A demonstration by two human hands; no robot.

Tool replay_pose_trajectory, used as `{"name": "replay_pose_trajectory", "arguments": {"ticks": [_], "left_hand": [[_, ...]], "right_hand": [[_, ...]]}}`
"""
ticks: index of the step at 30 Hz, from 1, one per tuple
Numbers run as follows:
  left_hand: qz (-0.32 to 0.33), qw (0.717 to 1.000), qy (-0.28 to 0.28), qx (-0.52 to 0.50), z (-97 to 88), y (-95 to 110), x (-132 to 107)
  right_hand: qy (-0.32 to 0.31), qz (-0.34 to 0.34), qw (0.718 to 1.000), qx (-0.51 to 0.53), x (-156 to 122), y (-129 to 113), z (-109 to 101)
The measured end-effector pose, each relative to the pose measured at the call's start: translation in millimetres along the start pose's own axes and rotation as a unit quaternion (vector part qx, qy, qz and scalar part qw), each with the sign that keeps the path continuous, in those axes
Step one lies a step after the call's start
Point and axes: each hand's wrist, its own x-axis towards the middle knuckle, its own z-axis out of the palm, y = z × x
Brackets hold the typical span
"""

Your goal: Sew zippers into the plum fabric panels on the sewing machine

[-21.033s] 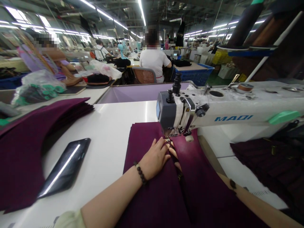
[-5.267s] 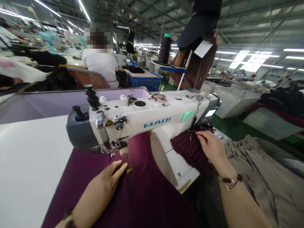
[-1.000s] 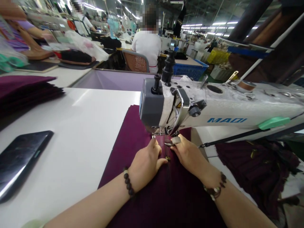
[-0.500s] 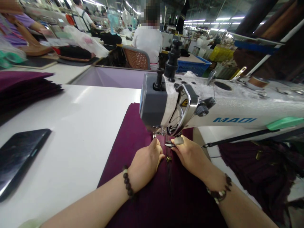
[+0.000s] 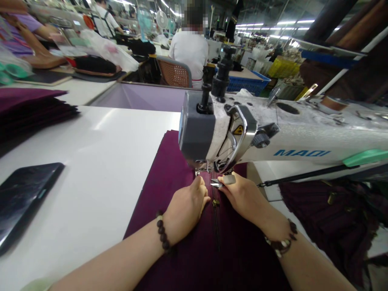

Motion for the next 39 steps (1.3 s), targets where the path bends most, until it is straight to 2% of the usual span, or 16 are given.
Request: {"name": "replay_pose_trajectory", "arguments": {"ticks": [10,17,24,28,32,37,39], "left_hand": [[-0.006,1.000,-0.007,-0.010,-0.5,0.0,0.1],[0.006,1.000,0.008,-0.006,2.2,-1.4,-0.4],[-0.004,1.000,0.000,-0.005,0.9,-0.4,-0.6],[-0.027,0.999,0.013,-0.031,0.0,1.5,0.2],[-0.046,0.998,-0.016,-0.025,-2.5,3.2,2.6],[-0.018,0.999,-0.035,0.024,-4.2,4.0,3.8],[-0.002,0.999,-0.035,0.040,-2.9,3.3,3.6]], "right_hand": [[0.006,0.026,0.998,0.058,-0.8,0.5,2.6],[-0.006,0.028,0.999,0.043,-1.6,1.8,-2.5],[0.004,0.026,0.998,0.054,0.0,1.7,4.3],[0.015,0.012,0.999,0.050,-0.7,3.4,7.9],[0.021,-0.004,0.999,0.034,-2.1,2.4,7.8],[0.030,-0.031,0.999,-0.002,-1.6,-1.0,8.1],[0.045,-0.034,0.998,0.013,-1.2,0.5,9.4]]}}
